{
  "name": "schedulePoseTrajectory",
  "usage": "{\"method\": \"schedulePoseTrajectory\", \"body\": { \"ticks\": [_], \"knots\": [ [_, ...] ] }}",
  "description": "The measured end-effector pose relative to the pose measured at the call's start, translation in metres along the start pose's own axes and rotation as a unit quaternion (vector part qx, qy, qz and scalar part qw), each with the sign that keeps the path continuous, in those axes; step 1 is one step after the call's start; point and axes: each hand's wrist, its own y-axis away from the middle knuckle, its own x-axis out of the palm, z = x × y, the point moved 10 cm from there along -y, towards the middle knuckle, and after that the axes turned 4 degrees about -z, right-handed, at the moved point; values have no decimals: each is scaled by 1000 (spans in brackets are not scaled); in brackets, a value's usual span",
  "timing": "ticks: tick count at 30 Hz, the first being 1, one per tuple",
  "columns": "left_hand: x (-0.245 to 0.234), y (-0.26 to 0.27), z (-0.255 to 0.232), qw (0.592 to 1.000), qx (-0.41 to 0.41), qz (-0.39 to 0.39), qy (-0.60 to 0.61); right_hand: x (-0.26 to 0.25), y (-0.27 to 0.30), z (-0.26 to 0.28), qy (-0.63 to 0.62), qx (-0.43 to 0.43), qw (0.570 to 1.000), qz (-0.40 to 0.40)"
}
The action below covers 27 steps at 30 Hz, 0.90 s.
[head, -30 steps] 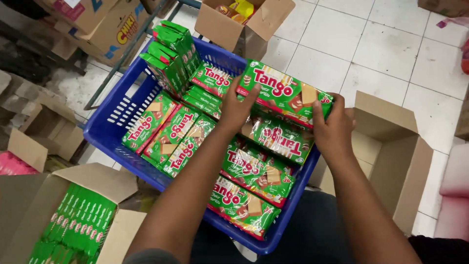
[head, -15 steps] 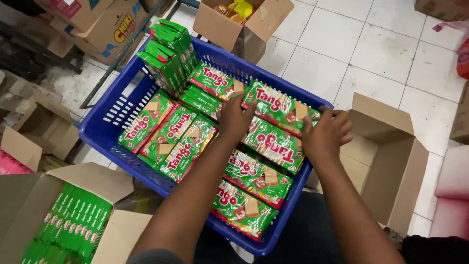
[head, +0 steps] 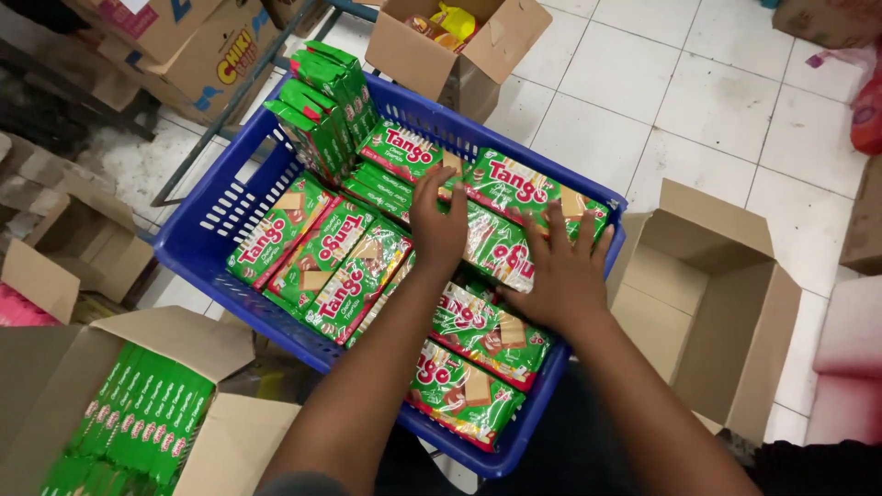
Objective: The person transfers green Tango snack packets from a cardboard box into a blue plastic basket. They arrange the packets in neat rows within the basket, occasionally adjusting the stack to fit more items.
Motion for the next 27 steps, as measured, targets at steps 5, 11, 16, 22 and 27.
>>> {"method": "schedulePoseTrajectory", "body": {
  "ticks": [5, 11, 16, 22, 27],
  "knots": [
    [-12, 39, -21, 983, -139, 120, 9, 28, -18, -19, 53, 44, 996, 50],
    [3, 47, -18, 946, -42, 309, -84, 15, -16, -16, 4, 27, 999, 25],
    [-2, 47, -20, 952, -46, 297, -59, 17, -6, -14, 18, 14, 1000, -2],
    [6, 49, -32, 932, 24, 340, -121, 36, -13, -23, 67, -5, 996, 50],
    [8, 55, -34, 910, 20, 384, -158, 26, -5, -15, 18, 1, 999, 47]
  ]
}}
